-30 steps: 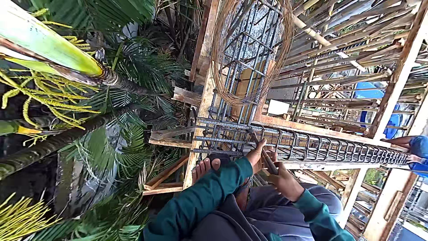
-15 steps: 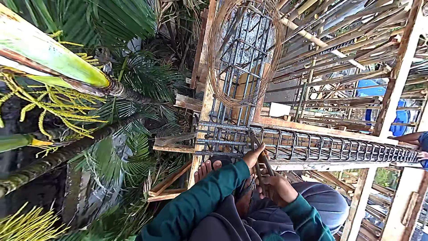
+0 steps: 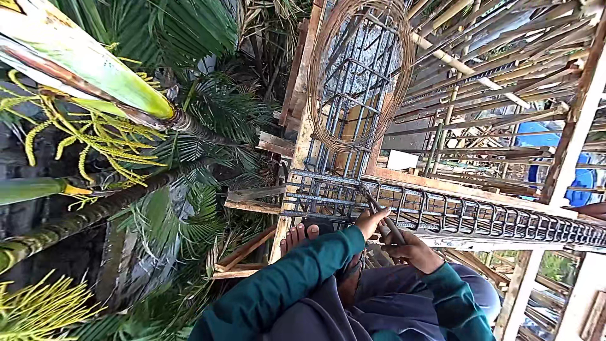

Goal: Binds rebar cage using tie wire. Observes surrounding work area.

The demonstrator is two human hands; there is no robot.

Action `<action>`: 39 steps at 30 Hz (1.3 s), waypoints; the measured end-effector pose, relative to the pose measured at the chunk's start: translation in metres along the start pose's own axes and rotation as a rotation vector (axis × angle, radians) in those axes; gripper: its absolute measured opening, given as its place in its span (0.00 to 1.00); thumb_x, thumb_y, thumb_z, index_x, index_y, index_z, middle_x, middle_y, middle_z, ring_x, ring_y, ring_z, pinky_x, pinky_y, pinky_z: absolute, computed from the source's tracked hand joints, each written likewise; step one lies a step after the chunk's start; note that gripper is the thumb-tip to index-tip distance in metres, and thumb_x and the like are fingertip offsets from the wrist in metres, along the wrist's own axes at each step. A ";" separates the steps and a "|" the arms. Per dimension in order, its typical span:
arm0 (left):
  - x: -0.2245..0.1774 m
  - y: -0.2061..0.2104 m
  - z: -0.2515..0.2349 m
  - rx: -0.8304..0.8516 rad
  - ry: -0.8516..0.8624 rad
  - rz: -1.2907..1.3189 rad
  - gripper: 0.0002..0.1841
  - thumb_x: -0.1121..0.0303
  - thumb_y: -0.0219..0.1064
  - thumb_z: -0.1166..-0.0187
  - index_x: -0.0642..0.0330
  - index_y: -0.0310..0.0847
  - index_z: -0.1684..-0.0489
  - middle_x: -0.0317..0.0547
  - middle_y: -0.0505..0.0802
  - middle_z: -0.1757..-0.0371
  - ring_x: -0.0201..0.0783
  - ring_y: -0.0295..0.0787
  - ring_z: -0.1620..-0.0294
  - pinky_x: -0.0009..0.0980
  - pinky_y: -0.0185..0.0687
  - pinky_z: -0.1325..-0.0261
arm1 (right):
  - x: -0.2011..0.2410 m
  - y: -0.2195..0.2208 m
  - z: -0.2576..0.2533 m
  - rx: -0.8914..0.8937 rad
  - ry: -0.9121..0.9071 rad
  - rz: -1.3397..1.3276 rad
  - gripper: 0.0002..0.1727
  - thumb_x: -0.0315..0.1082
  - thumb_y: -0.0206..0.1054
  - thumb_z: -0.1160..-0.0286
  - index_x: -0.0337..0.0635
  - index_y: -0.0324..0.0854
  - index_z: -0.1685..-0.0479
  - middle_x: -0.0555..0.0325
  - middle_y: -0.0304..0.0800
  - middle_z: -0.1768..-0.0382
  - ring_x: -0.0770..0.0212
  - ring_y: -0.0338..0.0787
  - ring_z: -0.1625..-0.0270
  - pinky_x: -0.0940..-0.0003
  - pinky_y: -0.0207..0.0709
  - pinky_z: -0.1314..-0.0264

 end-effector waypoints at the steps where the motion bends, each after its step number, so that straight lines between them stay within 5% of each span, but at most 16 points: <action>1: -0.002 0.000 0.000 0.004 -0.012 -0.007 0.27 0.46 0.58 0.10 0.64 0.75 0.32 0.51 0.86 0.53 0.43 0.84 0.55 0.42 0.81 0.50 | 0.003 -0.001 0.000 0.018 0.018 -0.020 0.16 0.26 0.70 0.47 0.41 0.80 0.56 0.57 0.92 0.54 0.67 0.89 0.62 0.70 0.82 0.64; 4: -0.007 0.001 -0.001 0.021 -0.021 0.038 0.24 0.49 0.55 0.08 0.64 0.76 0.37 0.50 0.86 0.58 0.42 0.84 0.62 0.39 0.83 0.56 | 0.019 -0.001 0.004 0.053 0.095 -0.058 0.21 0.25 0.69 0.43 0.39 0.74 0.47 0.52 0.90 0.48 0.59 0.92 0.58 0.64 0.88 0.61; 7: -0.006 0.001 -0.007 0.086 0.007 0.145 0.20 0.54 0.50 0.06 0.63 0.78 0.43 0.46 0.86 0.63 0.37 0.84 0.68 0.33 0.82 0.62 | 0.041 0.011 0.003 -0.006 0.158 0.154 0.26 0.29 0.66 0.28 0.41 0.63 0.32 0.55 0.84 0.59 0.65 0.85 0.74 0.70 0.80 0.76; 8: -0.006 0.000 -0.008 0.111 0.005 0.188 0.19 0.56 0.49 0.06 0.62 0.78 0.43 0.45 0.87 0.61 0.36 0.85 0.67 0.33 0.83 0.60 | 0.050 0.015 0.002 -0.054 0.160 0.398 0.29 0.30 0.66 0.26 0.40 0.62 0.26 0.53 0.83 0.57 0.62 0.85 0.71 0.67 0.81 0.72; 10: -0.010 -0.001 -0.007 0.116 -0.011 0.335 0.17 0.61 0.48 0.06 0.63 0.79 0.41 0.47 0.89 0.57 0.38 0.87 0.61 0.36 0.83 0.54 | 0.070 0.033 0.007 -0.180 0.249 0.946 0.36 0.30 0.64 0.24 0.39 0.57 0.13 0.37 0.81 0.33 0.41 0.91 0.45 0.44 0.85 0.45; 14: -0.017 0.003 -0.011 -0.014 0.012 0.551 0.20 0.53 0.54 0.07 0.63 0.77 0.59 0.44 0.86 0.72 0.35 0.86 0.74 0.29 0.85 0.66 | 0.073 0.071 0.023 -0.355 0.203 1.326 0.34 0.39 0.67 0.21 0.41 0.63 0.15 0.25 0.72 0.27 0.29 0.89 0.41 0.40 0.86 0.50; 16: -0.016 -0.001 -0.013 -0.049 0.006 0.517 0.21 0.51 0.55 0.09 0.60 0.74 0.67 0.40 0.82 0.79 0.33 0.81 0.81 0.26 0.81 0.74 | 0.072 0.075 0.031 -0.315 0.103 1.111 0.46 0.45 0.74 0.28 0.38 0.57 0.11 0.32 0.74 0.26 0.37 0.92 0.44 0.43 0.87 0.48; 19: -0.013 -0.004 -0.014 -0.007 0.003 0.562 0.21 0.51 0.53 0.08 0.54 0.69 0.73 0.36 0.77 0.85 0.30 0.76 0.87 0.25 0.78 0.81 | 0.053 0.063 0.028 -0.213 0.078 0.290 0.51 0.31 0.81 0.37 0.38 0.49 0.14 0.43 0.86 0.41 0.50 0.95 0.55 0.53 0.90 0.54; 22: -0.007 -0.002 -0.021 0.009 -0.011 0.591 0.21 0.53 0.54 0.07 0.55 0.66 0.74 0.38 0.76 0.85 0.32 0.75 0.88 0.27 0.78 0.80 | 0.022 0.066 0.019 0.019 0.255 -0.541 0.18 0.27 0.56 0.19 0.40 0.63 0.33 0.42 0.92 0.57 0.52 0.94 0.67 0.58 0.89 0.66; 24: -0.006 -0.003 -0.025 -0.041 -0.007 0.498 0.22 0.51 0.55 0.08 0.60 0.72 0.68 0.42 0.81 0.82 0.35 0.80 0.85 0.28 0.82 0.76 | 0.013 0.060 0.009 0.064 0.296 -0.469 0.08 0.31 0.52 0.16 0.38 0.71 0.48 0.57 0.83 0.73 0.65 0.83 0.81 0.70 0.81 0.78; 26: -0.005 -0.002 -0.022 -0.047 -0.006 0.402 0.26 0.48 0.51 0.07 0.67 0.78 0.45 0.49 0.88 0.67 0.38 0.86 0.71 0.32 0.84 0.63 | 0.019 0.037 0.002 -0.109 0.277 0.227 0.09 0.34 0.60 0.15 0.39 0.78 0.48 0.57 0.78 0.77 0.64 0.77 0.81 0.69 0.75 0.79; 28: -0.006 -0.003 -0.017 -0.059 -0.012 0.296 0.30 0.45 0.48 0.06 0.66 0.75 0.31 0.53 0.90 0.52 0.42 0.88 0.57 0.38 0.84 0.52 | 0.034 0.021 0.000 -0.248 0.365 0.803 0.22 0.38 0.64 0.19 0.37 0.76 0.30 0.40 0.91 0.51 0.43 0.93 0.49 0.42 0.83 0.45; 30: -0.007 -0.008 -0.011 -0.099 0.008 0.211 0.30 0.46 0.48 0.06 0.66 0.74 0.27 0.56 0.89 0.45 0.46 0.89 0.51 0.43 0.84 0.46 | 0.042 0.019 0.004 -0.341 0.399 1.038 0.26 0.38 0.63 0.23 0.40 0.71 0.25 0.40 0.91 0.44 0.39 0.93 0.40 0.37 0.83 0.41; 33: -0.011 -0.022 -0.001 -0.163 0.014 0.194 0.29 0.49 0.48 0.05 0.68 0.73 0.25 0.60 0.87 0.38 0.47 0.88 0.46 0.41 0.83 0.44 | 0.048 0.025 0.012 -0.397 0.397 1.123 0.28 0.43 0.62 0.18 0.40 0.69 0.23 0.40 0.90 0.42 0.39 0.93 0.41 0.38 0.83 0.42; 35: -0.016 -0.031 0.001 -0.201 0.011 0.237 0.28 0.51 0.45 0.04 0.69 0.75 0.28 0.57 0.88 0.45 0.42 0.88 0.55 0.36 0.84 0.51 | 0.049 0.030 0.014 -0.378 0.387 1.061 0.31 0.51 0.63 0.16 0.40 0.69 0.23 0.40 0.90 0.42 0.39 0.93 0.40 0.39 0.83 0.41; 39: -0.012 -0.034 -0.008 -0.233 -0.015 0.298 0.28 0.52 0.41 0.03 0.69 0.76 0.31 0.57 0.91 0.50 0.42 0.90 0.59 0.37 0.86 0.55 | 0.035 0.028 0.008 -0.217 0.295 0.708 0.39 0.55 0.78 0.32 0.36 0.71 0.30 0.42 0.88 0.53 0.44 0.89 0.53 0.40 0.80 0.45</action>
Point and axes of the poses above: each hand's wrist, its own z-axis away from the middle knuckle, its own y-axis out of the palm, x = y × z, the point moved 5 cm from there along -z, towards the middle knuckle
